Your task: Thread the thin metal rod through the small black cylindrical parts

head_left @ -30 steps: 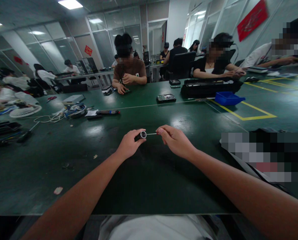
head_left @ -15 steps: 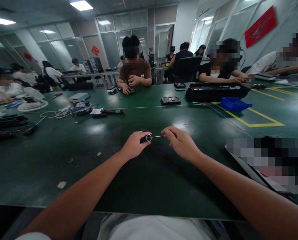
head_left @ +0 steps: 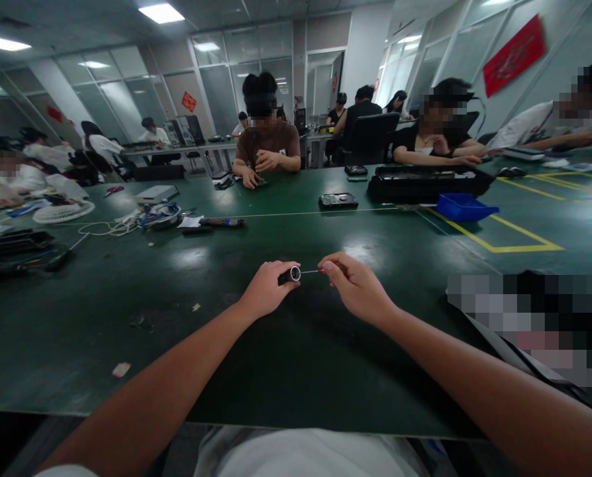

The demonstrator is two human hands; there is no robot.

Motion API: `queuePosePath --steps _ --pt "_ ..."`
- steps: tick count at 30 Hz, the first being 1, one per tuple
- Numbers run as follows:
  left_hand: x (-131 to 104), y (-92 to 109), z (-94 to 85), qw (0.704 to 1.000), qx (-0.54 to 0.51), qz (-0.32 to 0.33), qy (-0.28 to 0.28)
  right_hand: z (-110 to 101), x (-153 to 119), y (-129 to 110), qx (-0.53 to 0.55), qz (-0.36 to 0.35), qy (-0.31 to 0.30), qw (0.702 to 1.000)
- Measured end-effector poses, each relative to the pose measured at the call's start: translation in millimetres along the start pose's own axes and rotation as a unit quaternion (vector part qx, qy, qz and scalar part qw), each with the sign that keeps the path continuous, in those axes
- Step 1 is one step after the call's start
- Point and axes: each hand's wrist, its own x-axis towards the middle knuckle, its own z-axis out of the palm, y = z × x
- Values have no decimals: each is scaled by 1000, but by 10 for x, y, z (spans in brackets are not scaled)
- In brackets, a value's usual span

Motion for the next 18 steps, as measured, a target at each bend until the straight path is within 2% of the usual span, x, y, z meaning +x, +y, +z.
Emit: queuePosePath --steps 5,10,12,14,16,18 --pt "-4 20 -8 1000 -3 -6 -6 -1 -2 -2 26 8 50 998" --pt "-6 16 -8 1000 2 -21 10 -32 48 -2 103 37 45 993" --pt "-7 30 -18 1000 1 -8 8 -26 80 27 141 53 57 987" --pt "-7 48 -31 1000 9 26 0 -14 112 76 201 81 83 973" --pt "-4 57 -39 998 27 56 1 -4 138 128 299 122 106 940" --pt "1 51 -37 997 45 56 11 0 150 162 342 132 120 923"
